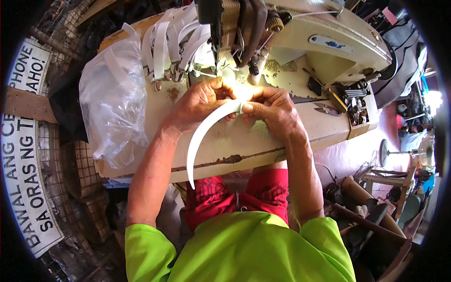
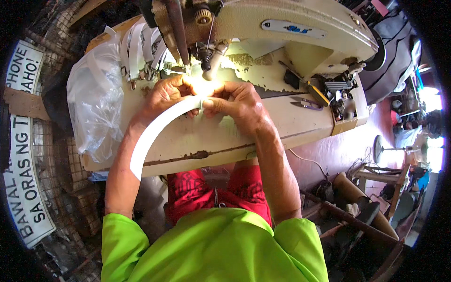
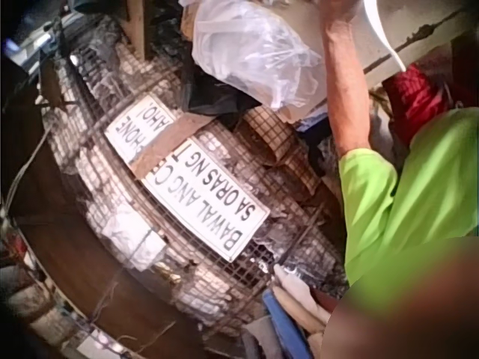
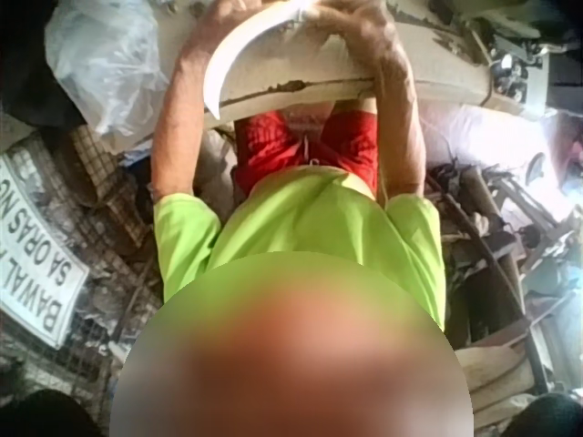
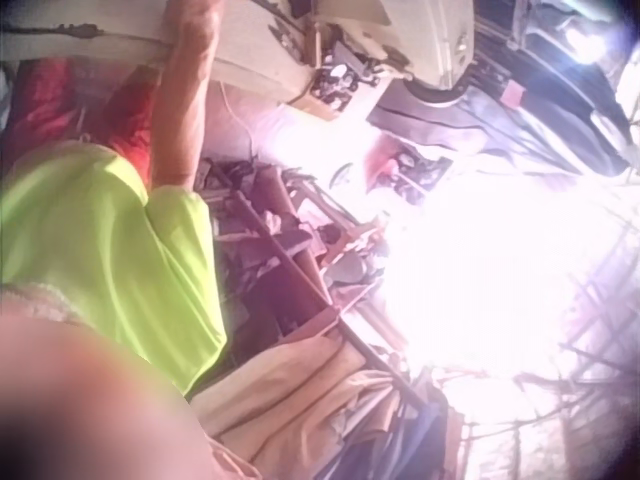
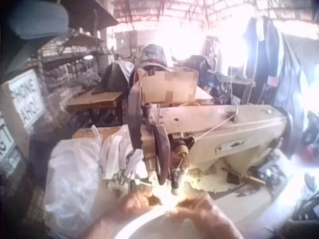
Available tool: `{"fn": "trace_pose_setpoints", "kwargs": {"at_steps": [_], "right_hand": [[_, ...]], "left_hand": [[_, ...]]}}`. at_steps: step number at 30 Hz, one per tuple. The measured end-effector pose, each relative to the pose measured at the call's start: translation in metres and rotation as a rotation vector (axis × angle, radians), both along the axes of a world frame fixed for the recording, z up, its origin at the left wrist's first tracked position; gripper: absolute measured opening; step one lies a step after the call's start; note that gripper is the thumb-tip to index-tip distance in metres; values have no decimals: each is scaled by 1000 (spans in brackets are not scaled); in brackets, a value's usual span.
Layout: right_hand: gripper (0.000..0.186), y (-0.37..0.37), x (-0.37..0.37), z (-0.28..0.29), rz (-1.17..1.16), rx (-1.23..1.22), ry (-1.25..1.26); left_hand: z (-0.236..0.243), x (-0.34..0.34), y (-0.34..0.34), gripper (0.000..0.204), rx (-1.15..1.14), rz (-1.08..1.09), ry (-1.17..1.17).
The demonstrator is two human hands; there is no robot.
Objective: The person sews white straps using an industrial sewing machine.
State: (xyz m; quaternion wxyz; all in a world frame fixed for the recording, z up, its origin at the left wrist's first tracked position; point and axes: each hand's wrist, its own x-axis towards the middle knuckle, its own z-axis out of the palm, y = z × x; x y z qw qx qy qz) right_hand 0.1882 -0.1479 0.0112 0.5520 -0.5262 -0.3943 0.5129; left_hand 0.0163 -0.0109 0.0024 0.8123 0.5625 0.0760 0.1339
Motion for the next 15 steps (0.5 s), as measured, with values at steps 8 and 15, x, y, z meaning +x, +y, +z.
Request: {"fn": "trace_pose_setpoints", "kwargs": {"at_steps": [8, 15], "right_hand": [[25, -1, 1, -5, -33, 17, -112], [28, 1, -3, -6, -31, 53, 54]], "left_hand": [[-3, 3, 0, 32, 21, 50, 3], [-1, -1, 0, 19, -15, 71, -4]]}}
